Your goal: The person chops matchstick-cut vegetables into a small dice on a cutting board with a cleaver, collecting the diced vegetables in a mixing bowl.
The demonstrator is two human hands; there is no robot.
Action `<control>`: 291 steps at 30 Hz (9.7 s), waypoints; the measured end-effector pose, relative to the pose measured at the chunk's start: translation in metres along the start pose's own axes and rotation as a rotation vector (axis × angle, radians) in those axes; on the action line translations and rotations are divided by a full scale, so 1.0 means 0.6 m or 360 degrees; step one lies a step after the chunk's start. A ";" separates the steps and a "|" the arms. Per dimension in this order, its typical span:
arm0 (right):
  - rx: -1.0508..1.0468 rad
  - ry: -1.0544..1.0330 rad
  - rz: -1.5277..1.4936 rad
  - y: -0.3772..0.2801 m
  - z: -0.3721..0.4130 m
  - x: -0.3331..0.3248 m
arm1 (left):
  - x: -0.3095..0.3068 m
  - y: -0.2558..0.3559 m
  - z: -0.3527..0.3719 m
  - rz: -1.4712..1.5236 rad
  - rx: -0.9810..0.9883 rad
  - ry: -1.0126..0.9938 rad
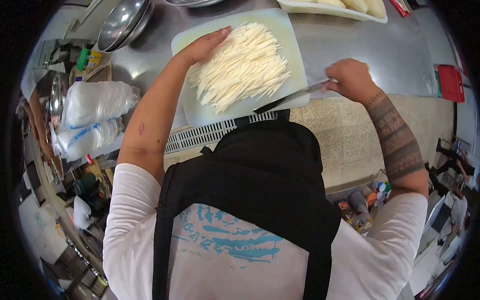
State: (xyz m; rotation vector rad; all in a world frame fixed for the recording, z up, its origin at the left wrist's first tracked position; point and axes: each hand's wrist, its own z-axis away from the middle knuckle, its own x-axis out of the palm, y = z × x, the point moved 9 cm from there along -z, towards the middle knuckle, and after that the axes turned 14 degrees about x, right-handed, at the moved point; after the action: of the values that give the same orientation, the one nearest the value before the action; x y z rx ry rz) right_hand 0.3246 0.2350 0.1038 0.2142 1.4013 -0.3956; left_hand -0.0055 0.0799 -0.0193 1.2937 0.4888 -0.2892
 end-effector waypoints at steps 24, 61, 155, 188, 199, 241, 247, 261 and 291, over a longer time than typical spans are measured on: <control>0.0007 0.0060 -0.0335 -0.126 -0.070 0.006 | -0.129 -0.003 0.129 0.0668 0.0199 0.0978; 0.0910 0.0134 -0.1422 -0.096 0.054 0.123 | -0.060 0.031 0.032 -0.0588 -0.0555 0.0456; 0.0874 -0.0379 -0.1845 -0.058 0.015 0.131 | 0.217 0.146 0.161 -0.1725 0.0239 0.0621; 0.1231 -0.0150 -0.2018 -0.136 0.070 0.150 | 0.038 0.114 0.126 -0.1044 0.0418 0.0711; 0.1366 -0.0191 -0.1972 -0.127 0.077 0.145 | 0.034 0.088 0.160 -0.0993 0.0440 0.0574; 0.0603 -0.0337 -0.1486 -0.067 -0.052 0.076 | 0.077 0.156 -0.079 -0.1079 0.0185 0.0621; 0.0702 -0.0266 -0.1535 -0.070 -0.056 0.085 | 0.088 0.170 -0.080 -0.1235 0.0214 0.0472; 0.0638 -0.0337 -0.1340 -0.082 -0.052 0.004 | 0.091 0.160 -0.082 -0.1281 0.0256 0.0468; 0.0650 -0.0232 -0.1246 -0.106 -0.069 0.075 | 0.092 0.162 -0.076 -0.1188 0.0204 0.0524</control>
State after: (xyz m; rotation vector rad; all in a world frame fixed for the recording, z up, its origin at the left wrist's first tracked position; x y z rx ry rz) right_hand 0.2670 0.1859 0.0584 -0.0461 1.2054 -1.3220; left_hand 0.0794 0.1525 0.0267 1.2447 1.2521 -0.7415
